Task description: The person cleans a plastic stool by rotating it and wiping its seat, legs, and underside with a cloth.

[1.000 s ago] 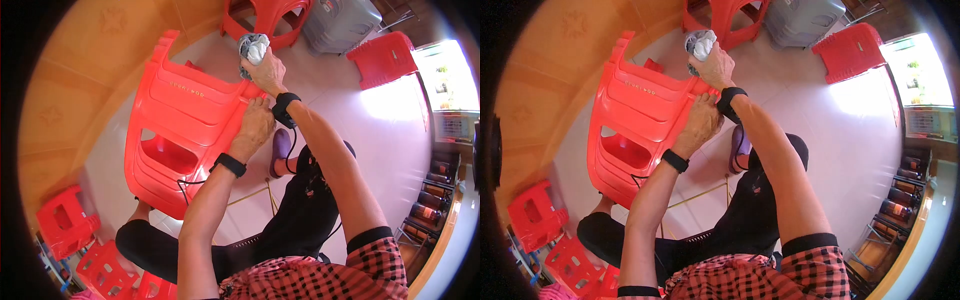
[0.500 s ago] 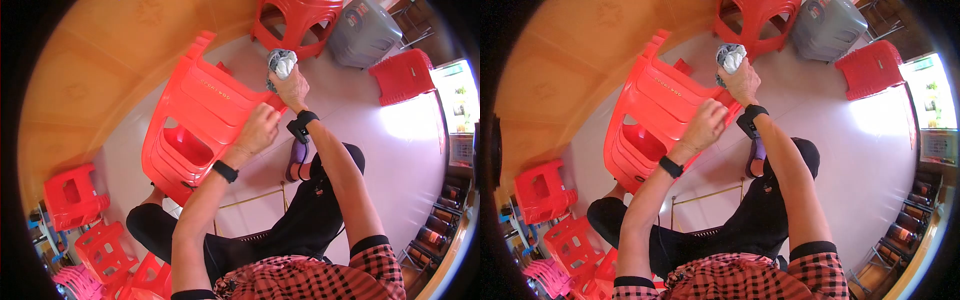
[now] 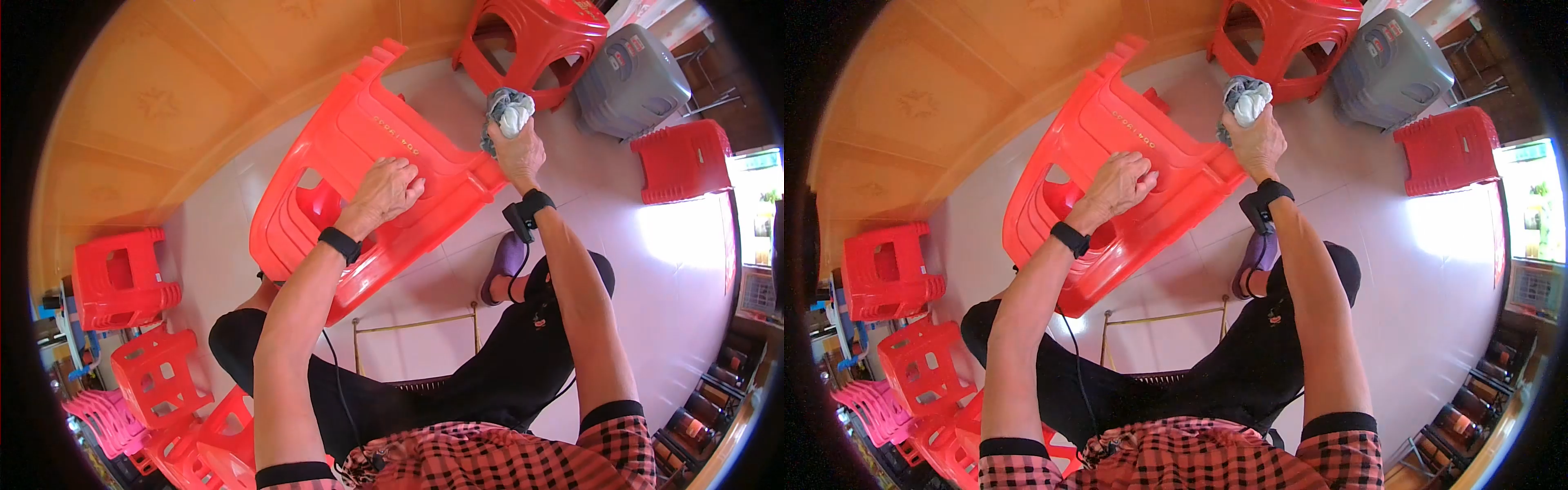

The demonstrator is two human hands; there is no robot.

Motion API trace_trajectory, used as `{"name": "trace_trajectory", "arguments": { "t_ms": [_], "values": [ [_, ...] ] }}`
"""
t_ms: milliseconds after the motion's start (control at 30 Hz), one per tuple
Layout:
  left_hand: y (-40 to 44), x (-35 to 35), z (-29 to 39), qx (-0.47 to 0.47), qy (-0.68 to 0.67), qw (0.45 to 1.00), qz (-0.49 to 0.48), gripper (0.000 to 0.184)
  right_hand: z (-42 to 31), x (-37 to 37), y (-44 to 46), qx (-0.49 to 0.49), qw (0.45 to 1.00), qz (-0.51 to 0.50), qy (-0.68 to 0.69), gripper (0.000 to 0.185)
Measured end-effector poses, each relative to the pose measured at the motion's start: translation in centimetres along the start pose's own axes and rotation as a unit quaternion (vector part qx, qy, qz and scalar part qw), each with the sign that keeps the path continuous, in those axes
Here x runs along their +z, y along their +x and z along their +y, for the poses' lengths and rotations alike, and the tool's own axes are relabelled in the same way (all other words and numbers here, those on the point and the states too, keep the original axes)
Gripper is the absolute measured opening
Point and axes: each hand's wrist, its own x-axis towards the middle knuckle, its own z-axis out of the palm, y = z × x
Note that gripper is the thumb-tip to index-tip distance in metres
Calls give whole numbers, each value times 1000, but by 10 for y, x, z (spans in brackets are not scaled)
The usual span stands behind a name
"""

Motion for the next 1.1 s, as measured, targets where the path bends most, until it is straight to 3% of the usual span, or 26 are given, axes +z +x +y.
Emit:
{"name": "trace_trajectory", "arguments": {
  "t_ms": [200, 300, 400, 433, 467, 500, 567, 600, 633, 667, 733, 767, 800, 833, 867, 933, 967, 1000, 1067, 1100],
  "values": [
    [-4, 0, 5, -20, 49, 998, -15, 18, 4, 0, 2, -14, 1000, -4, 22, 64],
    [-23, -20, 7, -86, -39, 995, -40, 14, 2, 3, 4, -1, 1000, -16, 27, 65],
    [-64, -35, -6, -200, -42, 968, 145, 22, 8, 10, 3, -55, 996, 36, 58, 64],
    [-87, -42, -21, -234, -12, 955, 180, 25, 3, 7, -2, -126, 987, 65, 70, 64],
    [-109, -48, -31, -292, 11, 929, 229, 24, -5, 6, -8, -198, 972, 94, 83, 64],
    [-136, -54, -48, -347, 34, 895, 280, 24, -20, 5, -17, -203, 971, 90, 85, 64],
    [-223, -56, -113, -506, -11, 826, 249, 30, -55, 3, -41, -233, 949, -38, 211, 64],
    [-269, -40, -142, -557, 25, 772, 306, 37, -67, 7, -53, -238, 947, -42, 213, 64],
    [-305, -23, -156, -602, 61, 709, 362, 44, -81, 11, -65, -221, 941, -134, 219, 63],
    [-324, -14, -150, -604, 64, 704, 368, 44, -92, 15, -77, -203, 927, -223, 222, 63],
    [-343, -3, -123, -640, -150, 609, 444, 50, -99, 34, -102, -234, 928, -243, 158, 62],
    [-343, -1, -109, -642, -151, 604, 448, 50, -99, 42, -114, -258, 927, -257, 91, 62],
    [-325, -10, -83, -679, -267, 536, 426, 52, -100, 44, -125, -262, 925, -260, 88, 62],
    [-311, -13, -64, -701, -379, 457, 394, 54, -100, 44, -134, -331, 920, -206, 32, 64],
    [-307, -9, -55, -703, -383, 451, 394, 54, -99, 44, -141, -396, 905, -150, -26, 65],
    [-306, 5, -46, -643, -444, 462, 420, 55, -95, 47, -143, -389, 905, -173, -15, 66],
    [-324, 34, -63, -553, -443, 517, 479, 60, -97, 48, -142, -378, 909, -175, -12, 65],
    [-323, 32, -60, -557, -444, 513, 480, 60, -98, 48, -142, -366, 913, -180, -7, 64],
    [-310, 14, -47, -650, -342, 590, 335, 60, -102, 46, -140, -346, 916, -202, -2, 64],
    [-298, 5, -35, -613, -356, 603, 366, 57, -101, 45, -138, -324, 921, -218, 3, 63]
  ]
}}
